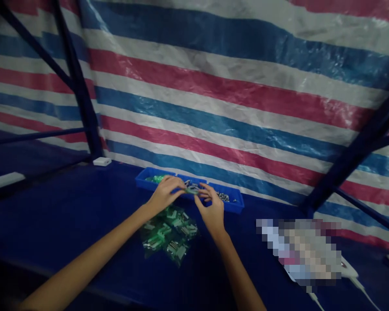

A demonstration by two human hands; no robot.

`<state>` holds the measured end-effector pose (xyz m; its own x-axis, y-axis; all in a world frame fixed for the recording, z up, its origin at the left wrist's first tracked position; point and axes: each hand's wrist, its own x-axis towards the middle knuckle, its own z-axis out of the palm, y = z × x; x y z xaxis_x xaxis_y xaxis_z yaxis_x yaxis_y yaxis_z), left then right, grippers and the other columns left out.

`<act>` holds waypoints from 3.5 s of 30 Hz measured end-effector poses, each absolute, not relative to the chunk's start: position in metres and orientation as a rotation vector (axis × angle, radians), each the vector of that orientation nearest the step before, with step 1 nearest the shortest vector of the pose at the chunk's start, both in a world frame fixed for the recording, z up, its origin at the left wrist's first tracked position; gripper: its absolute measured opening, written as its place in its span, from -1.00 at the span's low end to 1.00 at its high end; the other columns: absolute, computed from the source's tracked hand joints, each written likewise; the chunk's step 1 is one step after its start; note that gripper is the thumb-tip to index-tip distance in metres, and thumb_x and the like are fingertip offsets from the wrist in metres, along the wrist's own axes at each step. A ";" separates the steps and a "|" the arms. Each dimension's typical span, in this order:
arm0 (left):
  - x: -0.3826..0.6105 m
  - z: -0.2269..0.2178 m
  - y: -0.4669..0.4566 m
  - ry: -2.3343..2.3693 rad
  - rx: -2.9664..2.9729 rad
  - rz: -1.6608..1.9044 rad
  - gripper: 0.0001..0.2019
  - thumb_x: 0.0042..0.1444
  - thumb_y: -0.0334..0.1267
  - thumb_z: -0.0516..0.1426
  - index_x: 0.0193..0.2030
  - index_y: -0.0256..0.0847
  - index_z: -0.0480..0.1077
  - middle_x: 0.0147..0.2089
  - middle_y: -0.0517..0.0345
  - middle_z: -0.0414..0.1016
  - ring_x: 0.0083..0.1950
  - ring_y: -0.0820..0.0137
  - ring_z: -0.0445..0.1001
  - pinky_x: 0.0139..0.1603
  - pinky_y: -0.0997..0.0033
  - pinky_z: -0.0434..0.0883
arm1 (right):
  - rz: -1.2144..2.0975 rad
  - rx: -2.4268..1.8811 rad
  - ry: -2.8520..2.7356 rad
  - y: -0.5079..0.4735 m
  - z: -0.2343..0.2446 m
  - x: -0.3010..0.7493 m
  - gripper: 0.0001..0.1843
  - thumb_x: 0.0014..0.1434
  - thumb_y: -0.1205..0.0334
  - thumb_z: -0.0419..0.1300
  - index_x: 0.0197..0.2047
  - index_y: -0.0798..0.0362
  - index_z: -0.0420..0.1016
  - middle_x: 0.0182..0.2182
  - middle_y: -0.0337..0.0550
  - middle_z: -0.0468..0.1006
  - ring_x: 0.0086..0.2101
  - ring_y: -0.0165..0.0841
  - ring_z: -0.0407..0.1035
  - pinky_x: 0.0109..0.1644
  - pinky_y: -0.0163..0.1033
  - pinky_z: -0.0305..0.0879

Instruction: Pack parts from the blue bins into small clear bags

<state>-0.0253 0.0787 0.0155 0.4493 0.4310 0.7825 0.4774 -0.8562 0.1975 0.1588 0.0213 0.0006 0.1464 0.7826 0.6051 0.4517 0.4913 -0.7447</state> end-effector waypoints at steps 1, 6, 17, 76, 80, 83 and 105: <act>-0.035 0.018 0.087 -0.967 -2.554 -1.501 -0.88 0.17 -0.19 0.11 -0.25 -0.16 0.40 -0.26 0.16 0.54 -0.15 0.35 0.46 -0.02 0.29 0.27 | 0.394 -1.158 -1.460 0.022 -0.001 0.158 -0.51 0.05 0.12 0.20 0.07 0.02 0.36 -0.22 -0.09 0.59 -0.40 -0.33 0.46 -0.28 -0.19 0.38; -0.103 0.021 0.138 -1.566 -2.127 -1.842 -0.69 0.13 -0.15 0.11 -0.02 -0.24 0.31 -0.40 0.19 0.48 -0.33 0.38 0.44 -0.20 0.41 0.30 | 0.472 -1.280 -1.559 0.026 -0.009 0.158 -0.52 0.09 0.00 0.16 0.04 0.02 0.34 -0.33 -0.15 0.58 -0.51 -0.39 0.42 -0.36 -0.24 0.35; -0.140 -0.010 0.162 -1.792 -2.191 -1.201 -0.77 0.17 -0.15 0.03 -0.21 -0.14 0.48 0.08 -0.02 0.43 0.15 0.08 0.25 0.11 0.06 0.08 | 0.352 -1.792 -2.112 0.013 -0.005 0.161 -0.61 0.03 -0.20 0.16 -0.24 -0.13 0.58 -0.30 -0.25 0.62 -0.33 -0.33 0.46 -0.32 -0.26 0.25; -0.132 -0.024 0.174 -2.106 -1.882 -1.130 -0.67 0.17 -0.09 -0.10 0.02 0.03 0.32 -0.22 0.14 0.46 0.04 0.06 0.19 0.09 -0.20 0.05 | 0.667 -1.327 -1.587 0.028 -0.006 0.154 -0.78 0.16 0.13 0.11 -0.11 -0.05 0.42 -0.13 -0.21 0.50 -0.16 -0.38 0.37 -0.04 -0.17 0.33; -0.125 -0.024 0.167 -2.057 -1.839 -1.241 -0.61 0.19 0.04 -0.17 0.09 0.13 0.25 -0.06 0.25 0.47 0.11 0.06 0.17 0.13 -0.19 0.03 | 0.529 -1.499 -1.874 0.019 -0.008 0.157 -0.69 0.08 0.05 0.21 -0.09 -0.10 0.45 -0.03 -0.21 0.42 -0.04 -0.30 0.30 0.05 -0.10 0.24; -0.119 -0.021 0.161 -2.097 -1.733 -1.359 -0.59 0.18 0.05 -0.14 0.13 0.14 0.22 0.07 0.33 0.44 0.17 0.03 0.17 0.15 -0.22 0.01 | 0.585 -1.549 -2.033 0.013 -0.011 0.156 -0.32 -0.05 -0.19 0.25 0.09 -0.04 0.36 0.06 -0.05 0.35 0.06 -0.13 0.22 0.07 0.03 0.21; -0.022 -0.003 0.104 -1.211 -2.674 -1.209 -0.73 0.24 -0.12 -0.06 -0.17 -0.16 0.39 -0.17 0.08 0.51 -0.11 0.28 0.44 -0.01 0.18 0.26 | 0.596 -1.686 -1.878 0.027 -0.020 0.173 -0.54 -0.25 0.02 0.41 -0.26 -0.05 0.41 -0.38 -0.29 0.53 -0.29 -0.29 0.43 -0.25 -0.23 0.25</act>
<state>-0.0223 0.1043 -0.0027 0.4193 0.6548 0.6288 0.6297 -0.7087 0.3181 0.1730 0.0267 -0.0200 -0.0699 0.9925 0.1007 0.7526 0.1187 -0.6477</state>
